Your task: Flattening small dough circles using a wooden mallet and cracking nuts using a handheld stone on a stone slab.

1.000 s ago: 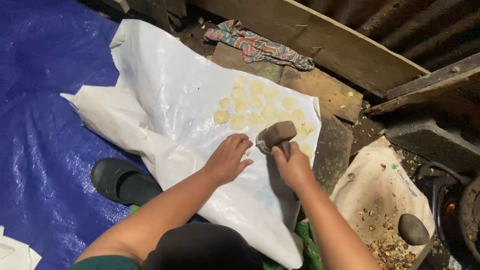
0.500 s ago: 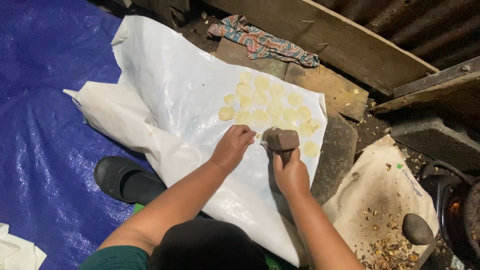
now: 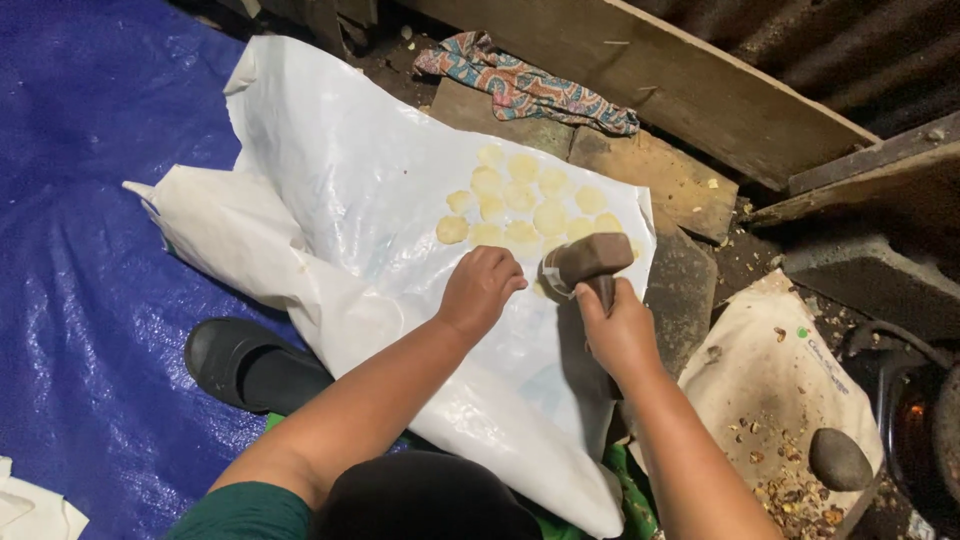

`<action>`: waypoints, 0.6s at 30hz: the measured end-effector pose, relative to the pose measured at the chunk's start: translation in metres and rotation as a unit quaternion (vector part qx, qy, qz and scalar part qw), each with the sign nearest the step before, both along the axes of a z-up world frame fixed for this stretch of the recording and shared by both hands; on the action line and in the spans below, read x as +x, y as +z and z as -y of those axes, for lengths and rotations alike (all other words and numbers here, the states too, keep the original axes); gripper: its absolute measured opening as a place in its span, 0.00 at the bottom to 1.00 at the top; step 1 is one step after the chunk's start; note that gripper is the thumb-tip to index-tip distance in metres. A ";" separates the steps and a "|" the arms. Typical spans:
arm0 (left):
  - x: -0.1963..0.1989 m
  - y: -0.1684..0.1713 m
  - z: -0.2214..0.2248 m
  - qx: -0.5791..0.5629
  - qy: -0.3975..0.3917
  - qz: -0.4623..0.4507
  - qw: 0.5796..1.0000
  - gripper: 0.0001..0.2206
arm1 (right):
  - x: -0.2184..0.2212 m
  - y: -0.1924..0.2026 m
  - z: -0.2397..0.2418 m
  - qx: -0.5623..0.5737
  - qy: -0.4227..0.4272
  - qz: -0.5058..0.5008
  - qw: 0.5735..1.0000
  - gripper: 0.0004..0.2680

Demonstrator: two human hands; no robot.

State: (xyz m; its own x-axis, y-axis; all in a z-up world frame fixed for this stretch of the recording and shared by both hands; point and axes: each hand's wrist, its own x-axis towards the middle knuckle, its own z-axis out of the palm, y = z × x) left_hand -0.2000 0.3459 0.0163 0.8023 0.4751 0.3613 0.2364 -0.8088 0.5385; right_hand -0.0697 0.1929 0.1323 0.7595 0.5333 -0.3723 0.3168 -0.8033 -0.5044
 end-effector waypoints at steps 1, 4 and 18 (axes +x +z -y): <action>0.004 0.001 0.004 -0.003 0.005 0.002 1.000 0.07 | 0.001 0.014 0.002 0.003 -0.012 0.018 1.000 0.17; 0.023 -0.011 0.001 0.030 0.020 0.021 0.999 0.07 | -0.010 0.066 0.001 0.142 -0.007 0.071 0.987 0.11; -0.052 0.013 -0.023 -0.035 -0.010 -0.029 0.999 0.08 | -0.021 0.010 -0.013 -0.063 0.048 0.018 0.997 0.20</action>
State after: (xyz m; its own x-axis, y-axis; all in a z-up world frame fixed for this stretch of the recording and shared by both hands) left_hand -0.2524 0.3690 0.0293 0.8308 0.4805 0.2807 0.2525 -0.7751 0.5792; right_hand -0.0905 0.2062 0.1428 0.7215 0.5548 -0.4144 0.4114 -0.8248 -0.3880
